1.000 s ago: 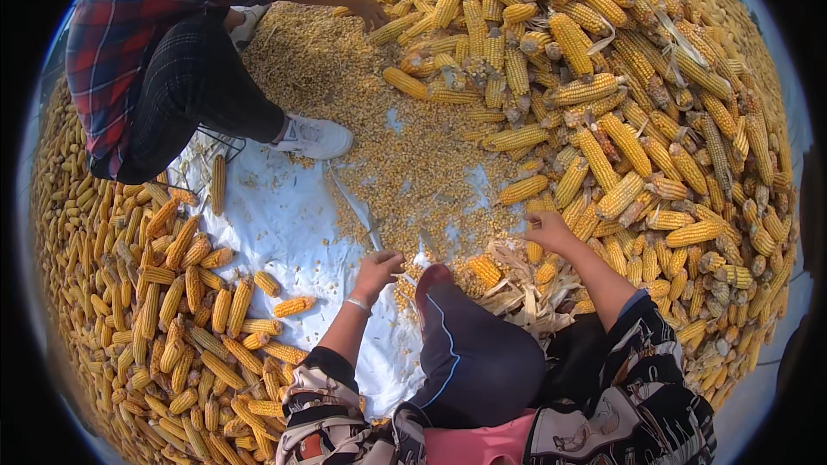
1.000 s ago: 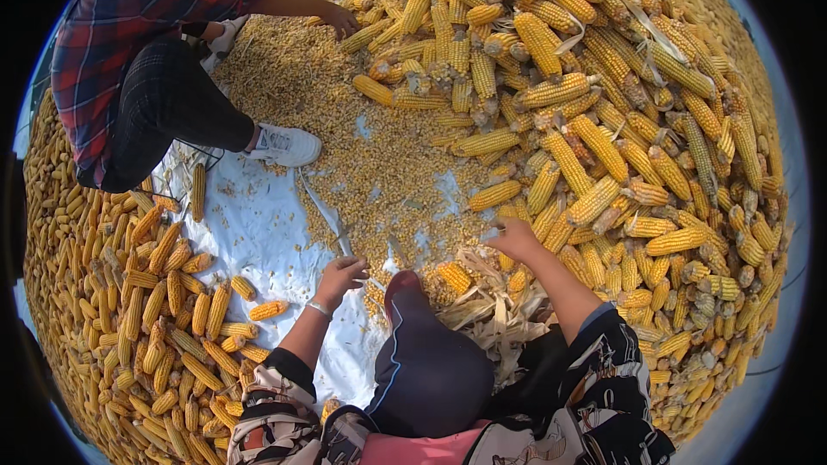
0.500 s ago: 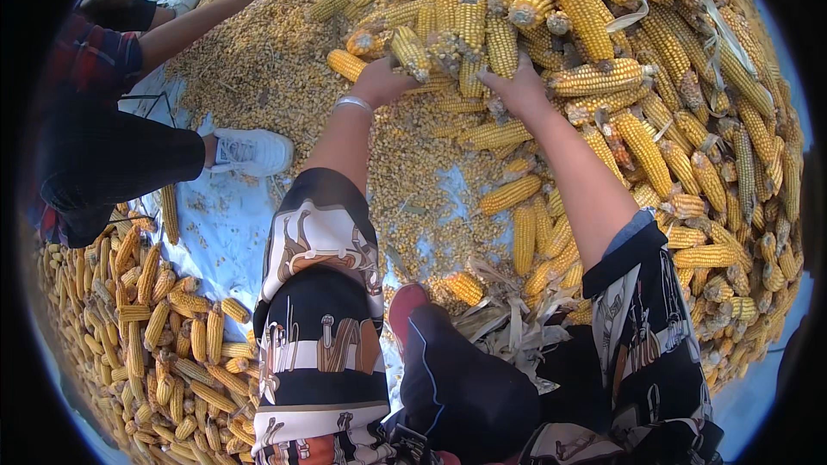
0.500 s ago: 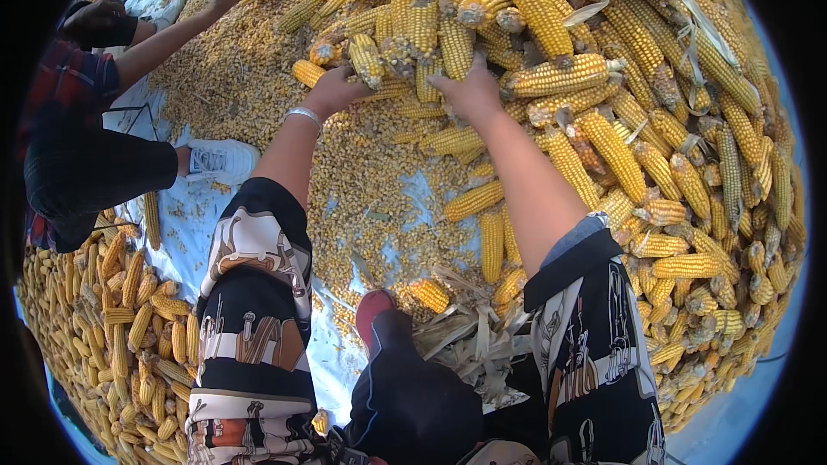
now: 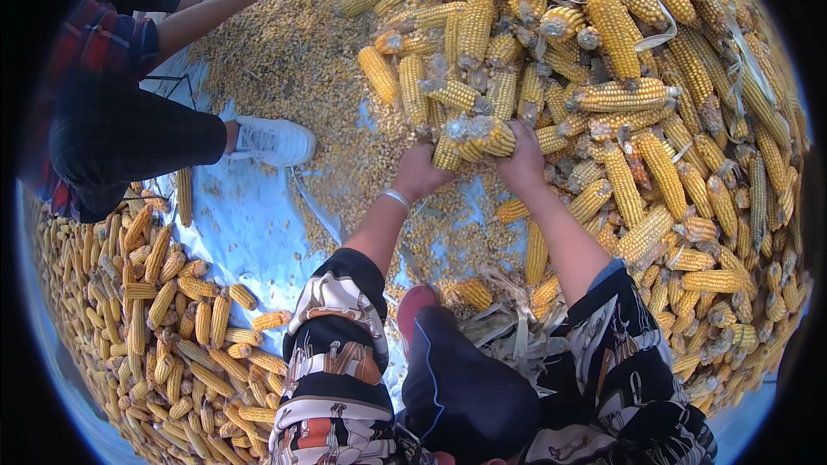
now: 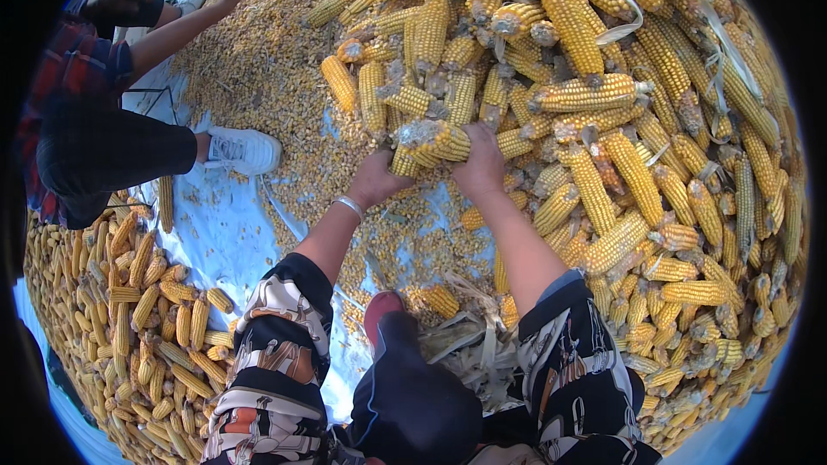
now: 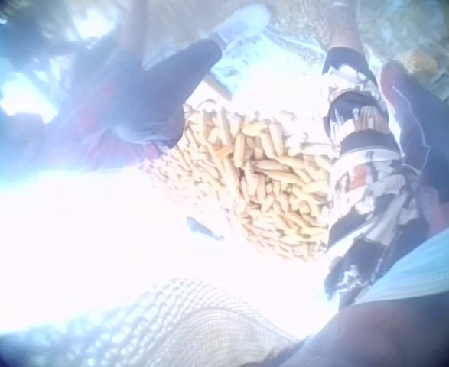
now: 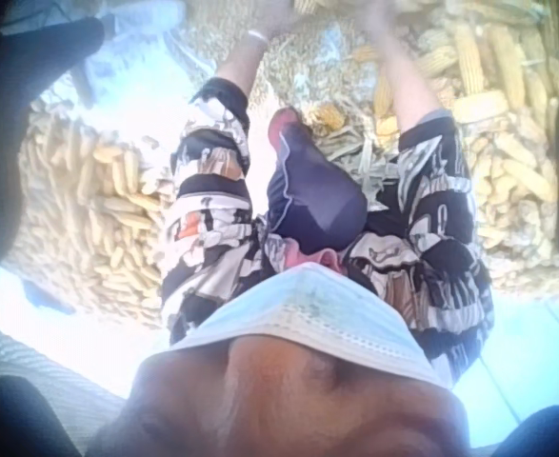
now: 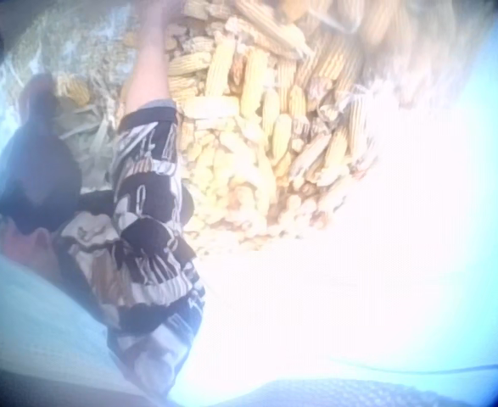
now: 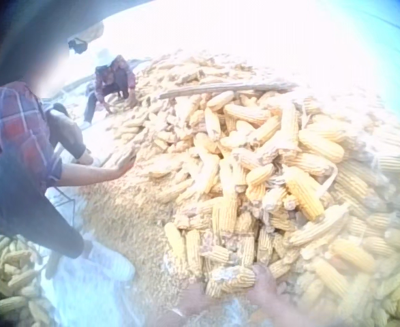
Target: The person sits on a tarp and shucks corn cobs by hand, removing the husks and silk. The person places the shucked cobs to the side and discards the husks. Another person is visible nearby also shucking corn.
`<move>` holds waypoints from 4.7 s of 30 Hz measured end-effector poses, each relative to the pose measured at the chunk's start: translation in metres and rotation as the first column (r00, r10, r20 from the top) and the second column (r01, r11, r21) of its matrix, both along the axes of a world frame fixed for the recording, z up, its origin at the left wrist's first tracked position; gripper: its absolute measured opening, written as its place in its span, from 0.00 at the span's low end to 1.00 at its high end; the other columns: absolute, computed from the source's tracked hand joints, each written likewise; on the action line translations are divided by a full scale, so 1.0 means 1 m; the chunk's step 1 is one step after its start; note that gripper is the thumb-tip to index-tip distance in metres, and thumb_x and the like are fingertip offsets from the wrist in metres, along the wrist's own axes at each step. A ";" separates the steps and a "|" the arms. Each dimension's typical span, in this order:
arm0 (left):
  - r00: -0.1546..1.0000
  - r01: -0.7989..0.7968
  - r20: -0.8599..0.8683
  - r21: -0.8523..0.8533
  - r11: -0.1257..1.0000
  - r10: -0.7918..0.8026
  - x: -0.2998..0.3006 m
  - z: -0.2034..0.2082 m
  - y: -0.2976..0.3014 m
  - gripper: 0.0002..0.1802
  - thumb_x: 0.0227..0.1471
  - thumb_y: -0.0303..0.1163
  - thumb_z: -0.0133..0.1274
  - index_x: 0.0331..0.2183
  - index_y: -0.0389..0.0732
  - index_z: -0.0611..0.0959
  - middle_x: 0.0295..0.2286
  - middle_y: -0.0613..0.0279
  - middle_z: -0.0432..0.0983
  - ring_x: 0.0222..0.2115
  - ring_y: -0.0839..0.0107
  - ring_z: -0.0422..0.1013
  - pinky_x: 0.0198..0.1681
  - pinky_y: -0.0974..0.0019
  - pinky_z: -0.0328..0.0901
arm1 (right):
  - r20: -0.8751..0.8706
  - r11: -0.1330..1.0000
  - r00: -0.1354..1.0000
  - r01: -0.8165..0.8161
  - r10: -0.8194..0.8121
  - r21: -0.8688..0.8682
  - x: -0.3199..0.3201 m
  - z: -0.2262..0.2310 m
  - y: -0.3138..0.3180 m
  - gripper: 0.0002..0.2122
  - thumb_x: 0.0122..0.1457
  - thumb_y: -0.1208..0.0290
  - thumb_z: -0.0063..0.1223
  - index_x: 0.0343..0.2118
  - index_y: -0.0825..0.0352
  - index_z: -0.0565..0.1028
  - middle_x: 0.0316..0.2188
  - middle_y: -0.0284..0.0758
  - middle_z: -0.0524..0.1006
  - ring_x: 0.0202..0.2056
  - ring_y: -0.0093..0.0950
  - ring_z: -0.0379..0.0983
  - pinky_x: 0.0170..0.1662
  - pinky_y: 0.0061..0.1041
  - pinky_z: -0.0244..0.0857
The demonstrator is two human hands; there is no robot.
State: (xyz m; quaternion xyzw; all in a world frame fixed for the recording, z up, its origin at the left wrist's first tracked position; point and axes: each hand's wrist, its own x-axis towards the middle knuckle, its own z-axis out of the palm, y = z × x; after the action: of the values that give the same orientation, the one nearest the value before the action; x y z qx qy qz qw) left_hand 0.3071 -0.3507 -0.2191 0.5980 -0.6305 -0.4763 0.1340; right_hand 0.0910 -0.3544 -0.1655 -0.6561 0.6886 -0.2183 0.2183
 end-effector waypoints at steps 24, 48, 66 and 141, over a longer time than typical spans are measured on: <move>0.849 -0.362 0.326 -0.213 0.908 0.415 0.006 0.024 -0.092 0.49 0.34 0.54 0.67 0.56 0.42 0.71 0.55 0.28 0.55 0.54 0.44 0.62 0.57 0.59 0.59 | -0.501 0.790 0.724 -0.100 0.475 0.605 0.010 0.026 -0.078 0.45 0.42 0.41 0.64 0.60 0.63 0.61 0.64 0.33 0.56 0.66 0.32 0.46 0.57 0.53 0.58; 0.782 -0.196 -0.507 0.352 0.915 0.362 -0.016 -0.016 0.063 0.37 0.40 0.27 0.67 0.54 0.39 0.74 0.50 0.59 0.70 0.50 0.68 0.67 0.55 0.66 0.60 | 0.582 0.946 0.780 0.041 -0.231 0.321 0.000 -0.017 0.038 0.47 0.38 0.64 0.72 0.61 0.68 0.55 0.56 0.45 0.65 0.58 0.40 0.60 0.61 0.37 0.54; 0.224 -0.177 -0.661 0.695 0.697 0.716 -0.038 0.034 0.090 0.40 0.46 0.25 0.59 0.60 0.35 0.63 0.52 0.58 0.70 0.50 0.68 0.68 0.56 0.66 0.60 | 0.833 0.817 0.076 -0.164 -0.548 0.552 -0.010 -0.017 0.080 0.42 0.48 0.76 0.59 0.65 0.66 0.48 0.53 0.44 0.68 0.52 0.37 0.68 0.54 0.36 0.64; 0.810 -0.385 -0.296 0.383 0.840 0.507 0.089 0.025 0.121 0.13 0.41 0.30 0.66 0.31 0.35 0.84 0.26 0.66 0.78 0.26 0.79 0.71 0.32 0.73 0.65 | -0.139 0.664 0.892 -0.209 0.431 0.718 0.076 -0.003 0.154 0.49 0.32 0.62 0.70 0.60 0.66 0.54 0.50 0.48 0.66 0.54 0.44 0.62 0.58 0.40 0.57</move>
State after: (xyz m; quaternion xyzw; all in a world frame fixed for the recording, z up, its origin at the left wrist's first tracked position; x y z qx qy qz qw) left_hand 0.3965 -0.2296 -0.1945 0.6380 -0.3499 -0.6303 0.2707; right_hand 0.1671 -0.2000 -0.1683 -0.6648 0.6164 0.1953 0.3741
